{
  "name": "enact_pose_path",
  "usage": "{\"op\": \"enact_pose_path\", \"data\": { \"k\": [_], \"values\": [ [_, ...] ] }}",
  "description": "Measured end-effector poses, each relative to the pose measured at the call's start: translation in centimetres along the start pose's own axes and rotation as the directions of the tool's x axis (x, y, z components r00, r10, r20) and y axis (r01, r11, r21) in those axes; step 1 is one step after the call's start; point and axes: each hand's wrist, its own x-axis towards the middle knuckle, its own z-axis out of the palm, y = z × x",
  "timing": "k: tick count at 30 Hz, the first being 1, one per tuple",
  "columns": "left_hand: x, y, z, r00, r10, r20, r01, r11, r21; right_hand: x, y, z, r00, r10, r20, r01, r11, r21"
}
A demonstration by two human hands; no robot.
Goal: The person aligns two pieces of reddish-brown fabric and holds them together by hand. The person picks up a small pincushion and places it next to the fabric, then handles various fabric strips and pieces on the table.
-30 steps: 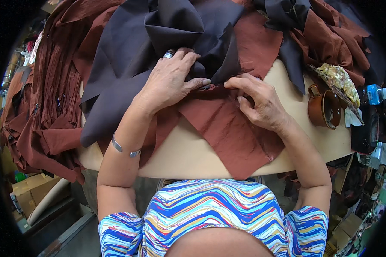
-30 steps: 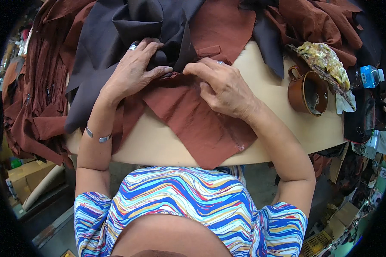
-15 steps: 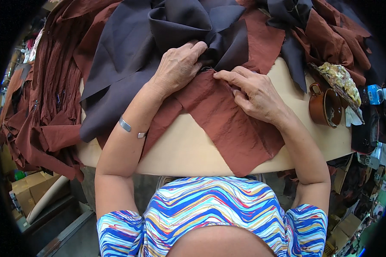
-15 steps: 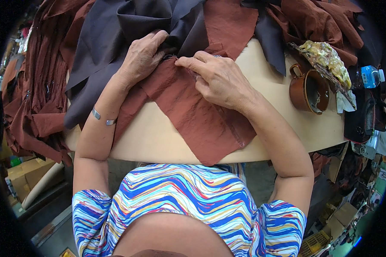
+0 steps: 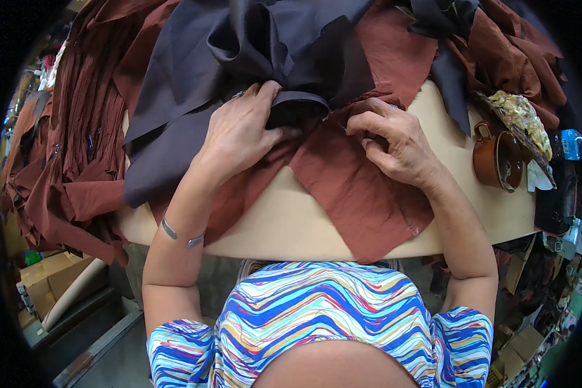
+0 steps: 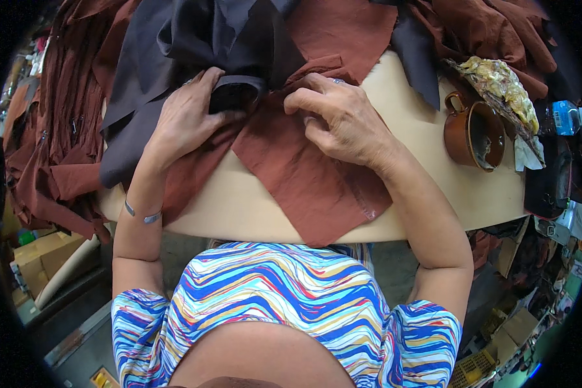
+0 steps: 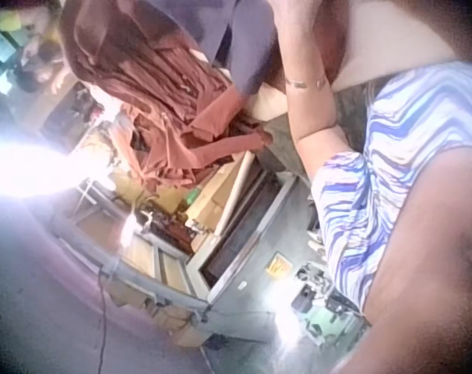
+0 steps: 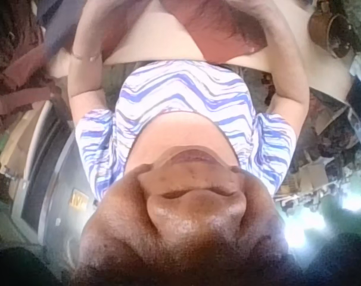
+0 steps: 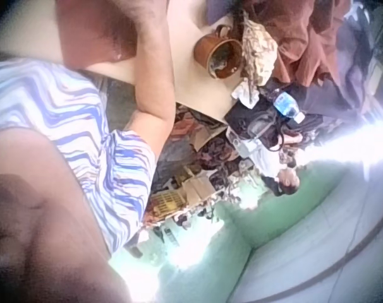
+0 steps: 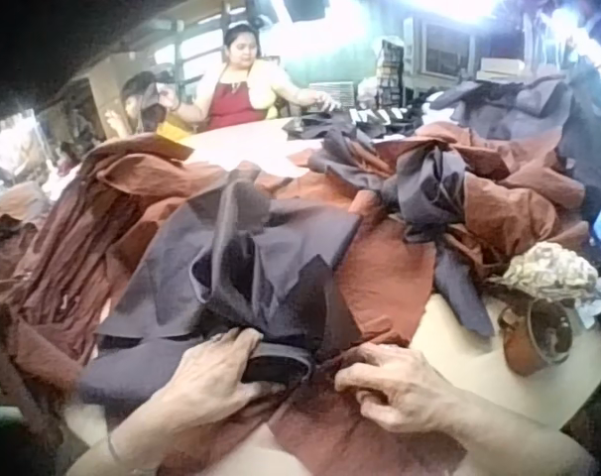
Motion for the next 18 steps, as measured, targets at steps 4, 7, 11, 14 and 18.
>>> {"op": "enact_pose_path", "data": {
  "k": [4,7,11,14,18],
  "values": [
    [0.9,-1.4,0.7,0.992,0.121,-0.043,-0.122,0.992,-0.028,0.0,0.0,0.0,1.0,0.014,-0.012,-0.013,0.997,0.076],
    [1.6,-1.0,0.9,0.969,0.197,-0.146,-0.182,0.977,0.111,0.0,-0.1,-0.1,1.0,-0.019,-0.008,0.02,0.994,0.108],
    [1.7,-0.7,0.9,0.979,0.167,-0.119,-0.149,0.978,0.146,-0.1,-0.3,-0.1,0.996,-0.084,0.019,0.082,0.994,0.071],
    [1.6,-0.1,0.0,0.99,0.141,-0.016,-0.139,0.986,0.092,-0.2,-0.6,-0.2,0.993,-0.071,0.09,0.075,0.996,-0.038],
    [2.1,-0.3,-0.4,0.984,0.139,0.109,-0.136,0.99,-0.035,-0.4,-0.8,-0.2,0.987,-0.046,0.153,0.068,0.987,-0.144]
  ]
}}
